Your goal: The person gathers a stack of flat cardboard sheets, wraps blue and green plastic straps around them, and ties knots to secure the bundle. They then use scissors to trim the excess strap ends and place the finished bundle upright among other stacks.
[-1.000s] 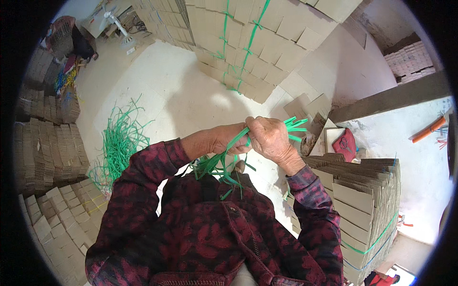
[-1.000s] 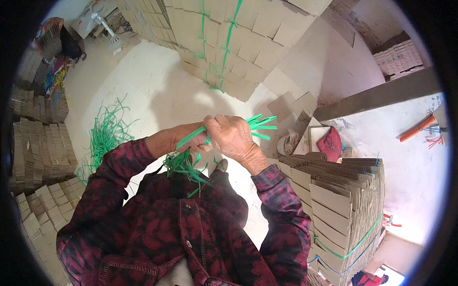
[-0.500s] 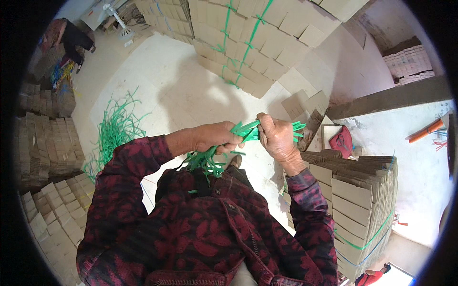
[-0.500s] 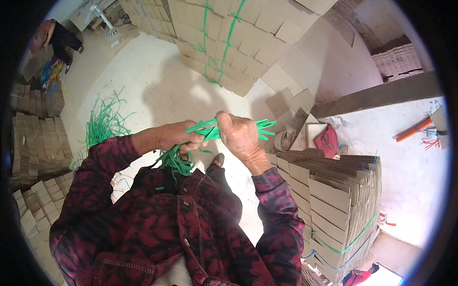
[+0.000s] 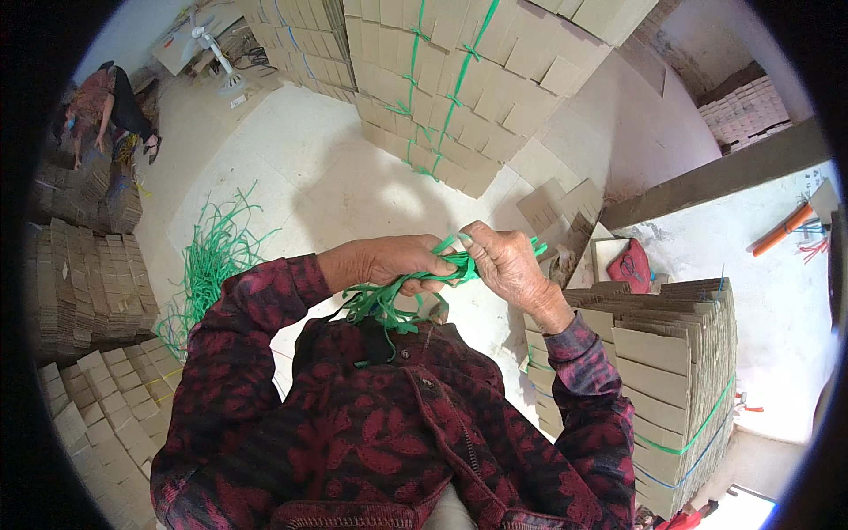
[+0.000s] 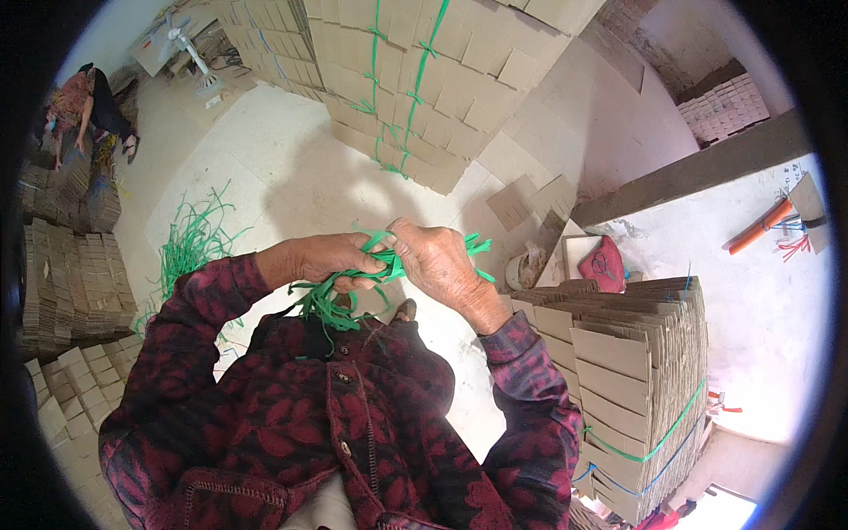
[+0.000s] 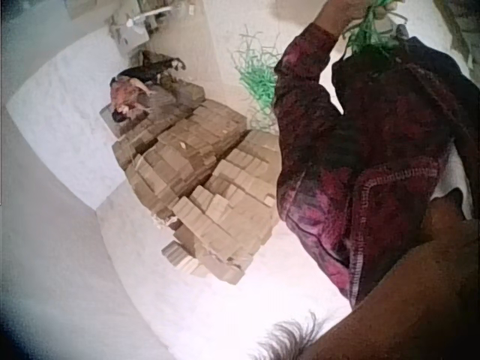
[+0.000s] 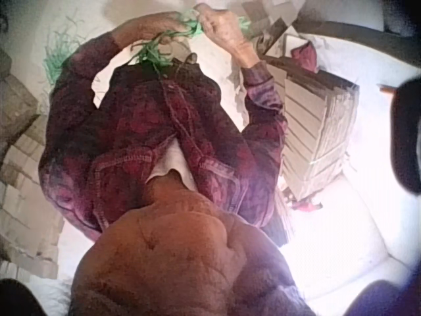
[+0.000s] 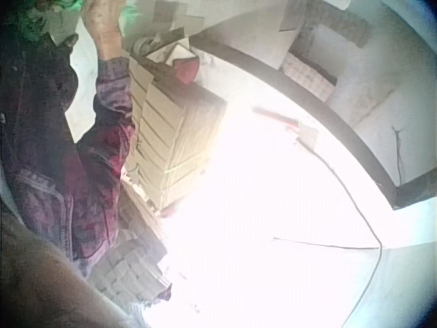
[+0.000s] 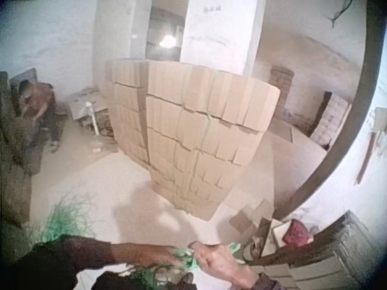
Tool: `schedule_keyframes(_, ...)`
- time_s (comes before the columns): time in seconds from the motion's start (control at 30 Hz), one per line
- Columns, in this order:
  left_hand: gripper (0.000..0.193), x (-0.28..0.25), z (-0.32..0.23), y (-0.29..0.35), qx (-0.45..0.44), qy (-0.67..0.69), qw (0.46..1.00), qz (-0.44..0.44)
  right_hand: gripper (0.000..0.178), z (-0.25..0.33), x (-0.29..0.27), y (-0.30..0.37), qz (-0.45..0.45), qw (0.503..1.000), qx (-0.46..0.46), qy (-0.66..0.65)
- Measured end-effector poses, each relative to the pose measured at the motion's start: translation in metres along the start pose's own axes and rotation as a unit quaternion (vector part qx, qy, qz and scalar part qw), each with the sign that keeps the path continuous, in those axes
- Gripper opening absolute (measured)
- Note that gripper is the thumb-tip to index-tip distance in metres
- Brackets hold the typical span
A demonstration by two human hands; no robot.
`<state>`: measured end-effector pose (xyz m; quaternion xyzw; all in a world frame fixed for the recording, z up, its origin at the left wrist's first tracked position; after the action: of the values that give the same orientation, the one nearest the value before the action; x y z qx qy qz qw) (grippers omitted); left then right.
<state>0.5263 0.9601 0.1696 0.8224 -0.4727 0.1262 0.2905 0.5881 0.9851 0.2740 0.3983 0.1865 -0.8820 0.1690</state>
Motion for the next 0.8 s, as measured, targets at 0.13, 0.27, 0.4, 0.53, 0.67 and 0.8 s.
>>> schedule_keyframes(0.13, 0.02, 0.002, -0.003, 0.002, -0.018, -0.031, 0.999, 0.027, 0.01, 0.003, 0.005, -0.001, 0.062, 0.996, 0.024, -0.058)
schedule_keyframes(0.27, 0.02, 0.004, -0.004, 0.0, -0.011, -0.089, 0.995, 0.05, 0.016, -0.006, 0.012, 0.001, 0.076, 0.993, 0.084, -0.045)
schedule_keyframes(0.4, 0.021, 0.003, 0.001, -0.002, -0.037, -0.094, 0.994, 0.04, 0.01, 0.005, 0.015, -0.002, 0.091, 0.995, 0.035, 0.003)
schedule_keyframes(0.53, 0.02, 0.0, 0.006, -0.007, -0.043, -0.061, 0.997, 0.009, 0.007, 0.0, 0.009, -0.003, 0.09, 0.996, 0.018, 0.016)
schedule_keyframes(0.67, 0.021, 0.001, -0.003, -0.003, -0.029, -0.079, 0.996, 0.039, 0.006, -0.015, -0.014, 0.002, 0.083, 0.992, 0.091, -0.001)
schedule_keyframes(0.8, 0.023, -0.01, -0.001, 0.0, -0.042, -0.085, 0.995, 0.003, 0.01, -0.039, -0.028, 0.017, 0.026, 0.988, 0.154, 0.011)
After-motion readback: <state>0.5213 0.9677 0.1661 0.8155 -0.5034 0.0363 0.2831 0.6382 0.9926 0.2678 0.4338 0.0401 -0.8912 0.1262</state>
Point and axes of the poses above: each hand's wrist, its own y-axis away from the middle knuckle, its own x-axis out of the palm, z = x × y, the point moved 10 cm from there along -y, towards the middle knuckle, and after that the axes turned 7 degrees about x, right-handed, at the moved point
